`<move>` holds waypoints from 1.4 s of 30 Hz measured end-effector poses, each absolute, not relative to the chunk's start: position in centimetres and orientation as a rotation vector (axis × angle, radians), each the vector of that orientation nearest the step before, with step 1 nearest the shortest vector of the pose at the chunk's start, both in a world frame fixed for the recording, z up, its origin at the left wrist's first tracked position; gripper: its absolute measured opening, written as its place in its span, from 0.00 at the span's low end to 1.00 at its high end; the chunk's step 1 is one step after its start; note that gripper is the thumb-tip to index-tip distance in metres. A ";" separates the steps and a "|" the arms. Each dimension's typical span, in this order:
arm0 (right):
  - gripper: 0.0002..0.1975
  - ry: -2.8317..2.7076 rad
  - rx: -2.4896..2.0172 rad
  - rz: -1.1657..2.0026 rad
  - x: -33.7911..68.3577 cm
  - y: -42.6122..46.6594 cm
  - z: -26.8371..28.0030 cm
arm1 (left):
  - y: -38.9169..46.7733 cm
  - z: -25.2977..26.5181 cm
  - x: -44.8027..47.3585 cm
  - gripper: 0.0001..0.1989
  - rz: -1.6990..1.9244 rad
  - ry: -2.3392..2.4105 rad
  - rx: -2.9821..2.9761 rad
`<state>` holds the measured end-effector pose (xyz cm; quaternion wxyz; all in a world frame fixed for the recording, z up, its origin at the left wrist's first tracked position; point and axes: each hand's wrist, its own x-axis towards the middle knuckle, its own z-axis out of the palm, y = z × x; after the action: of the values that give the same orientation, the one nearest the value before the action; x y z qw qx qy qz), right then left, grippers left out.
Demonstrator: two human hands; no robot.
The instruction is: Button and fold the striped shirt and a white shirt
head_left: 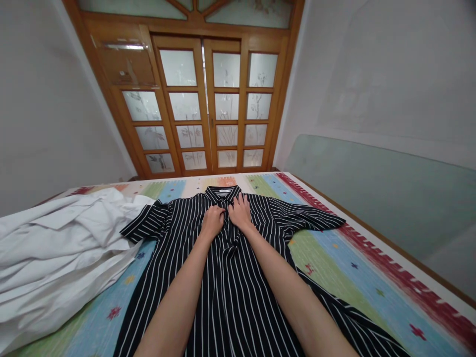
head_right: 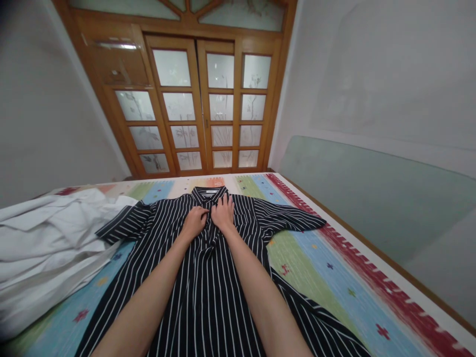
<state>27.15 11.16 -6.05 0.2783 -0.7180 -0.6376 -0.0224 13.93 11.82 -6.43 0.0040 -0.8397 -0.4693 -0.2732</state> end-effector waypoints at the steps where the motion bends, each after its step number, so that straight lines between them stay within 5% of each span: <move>1: 0.26 -1.723 -1.953 -0.059 27.4 11.4 -6.1 | 11.8 -6.4 14.0 0.14 -0.847 -1.474 -2.629; 10: 0.22 -1.805 -2.072 -0.114 29.0 13.0 -6.2 | 11.6 -6.1 14.4 0.13 -0.811 -1.491 -2.608; 19: 0.29 -1.786 -2.140 -0.013 29.2 14.4 -6.2 | 11.7 -6.4 14.4 0.13 -0.840 -1.478 -2.598; 42: 0.19 -1.842 -2.102 -0.314 28.9 13.9 -5.1 | 11.6 -6.1 14.5 0.14 -0.802 -1.520 -2.604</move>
<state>28.92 13.89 -5.15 0.1640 -0.7373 -0.6460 -0.1102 14.53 11.58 -6.12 0.0109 -0.8345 -0.4872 -0.2572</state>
